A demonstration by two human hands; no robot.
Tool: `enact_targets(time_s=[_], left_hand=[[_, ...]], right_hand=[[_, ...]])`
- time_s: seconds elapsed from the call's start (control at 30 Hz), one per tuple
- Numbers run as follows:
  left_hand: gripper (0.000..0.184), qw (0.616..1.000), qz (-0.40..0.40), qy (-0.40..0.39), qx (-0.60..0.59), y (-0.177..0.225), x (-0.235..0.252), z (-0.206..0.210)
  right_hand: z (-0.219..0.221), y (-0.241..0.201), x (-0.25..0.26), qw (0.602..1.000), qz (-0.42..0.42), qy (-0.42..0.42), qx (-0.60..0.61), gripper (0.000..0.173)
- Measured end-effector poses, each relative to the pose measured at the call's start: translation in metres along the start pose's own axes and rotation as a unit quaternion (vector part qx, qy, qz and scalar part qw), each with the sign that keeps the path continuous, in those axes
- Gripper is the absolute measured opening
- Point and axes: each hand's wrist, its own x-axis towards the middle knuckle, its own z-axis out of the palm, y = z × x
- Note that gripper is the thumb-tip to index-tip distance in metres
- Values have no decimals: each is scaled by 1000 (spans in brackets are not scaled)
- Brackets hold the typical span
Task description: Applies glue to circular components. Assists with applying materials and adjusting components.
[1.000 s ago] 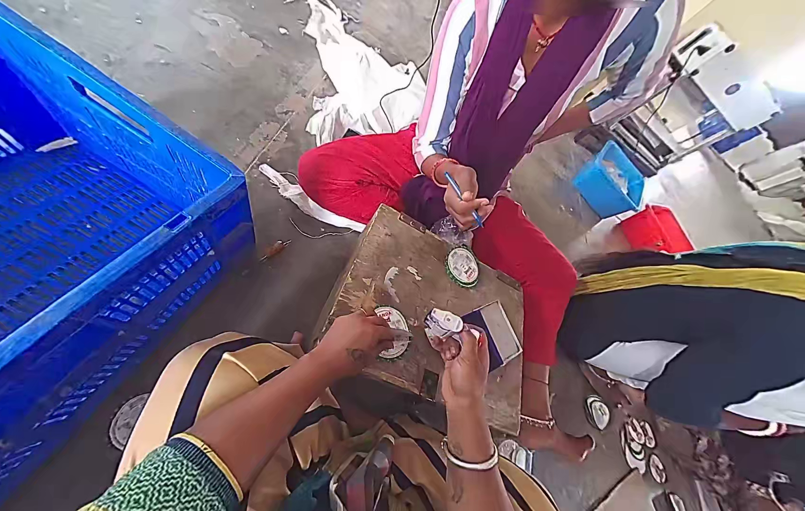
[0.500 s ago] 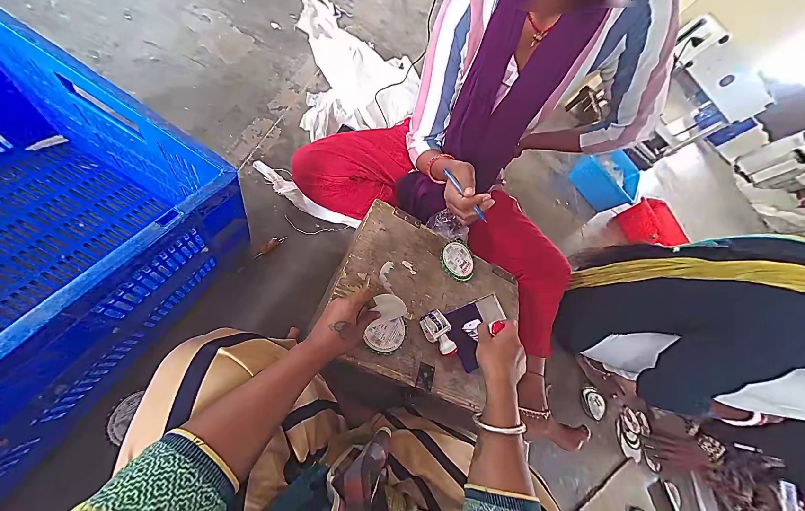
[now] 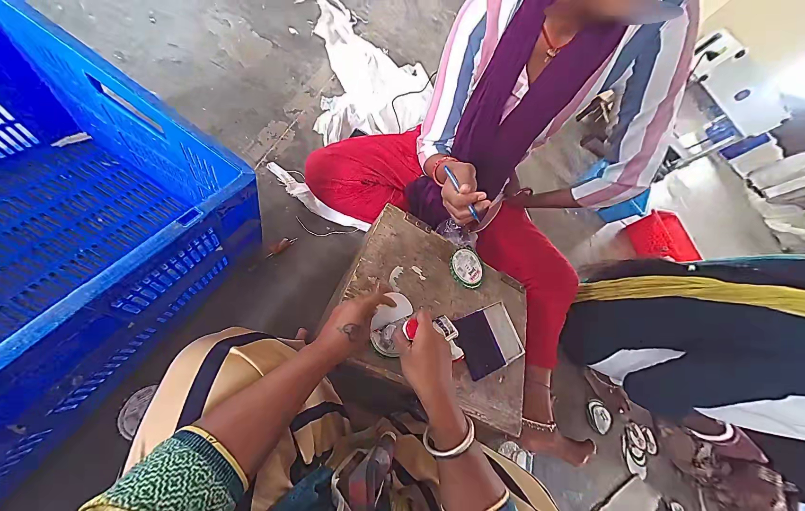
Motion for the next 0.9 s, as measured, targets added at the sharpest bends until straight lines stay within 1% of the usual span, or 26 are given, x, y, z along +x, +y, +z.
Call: enact_targets(time_s=[0.03,0.1,0.17,0.2,0.23,0.27,0.3,0.37,0.4,0.47,0.53,0.6,0.7,0.73,0.8,0.9], left_hand=[[38,1000,8,-7,7,0,-1,1],[37,999,15,-28,28,3,-2,-1],[32,995,12,-74,66,7,-6,1],[38,991,23,-95,92,7,-8,4],[47,986,40,-107,125,7,-9,6],[52,980,59,-110,157,7,-10,9],[52,974,70,-115,181,8,-11,11],[39,968,83,-124,204,9,-11,15],[33,966,87,-123,208,9,-11,16],[31,972,76,-104,195,10,-11,13],[30,984,39,-93,147,11,-12,10],[30,990,2,-85,111,12,-10,5],[35,989,-41,-98,106,18,-6,-1],[37,989,-46,-100,100,17,-5,-2],[37,994,-30,-82,61,9,-4,-3],[31,998,-4,-56,5,-2,-4,-1]], right_hand=[[-1,4,-4,1000,-1,14,16,35],[-15,15,-9,992,-6,104,72,37],[-43,37,-11,977,20,185,103,39],[-55,51,-9,969,48,215,109,38],[-63,66,-4,963,85,235,103,38],[-67,80,3,960,128,236,85,39],[-66,93,10,959,170,218,58,42],[-55,112,22,959,231,163,26,49],[-50,116,22,956,240,163,31,48],[-50,114,18,953,223,197,59,44],[-52,108,8,951,184,231,91,41],[-53,98,-1,953,140,238,121,37],[-49,80,-9,959,78,223,156,30],[-47,76,-12,961,61,215,164,29],[-45,68,-16,964,29,199,173,27],[-42,59,-21,969,-16,177,172,25]])
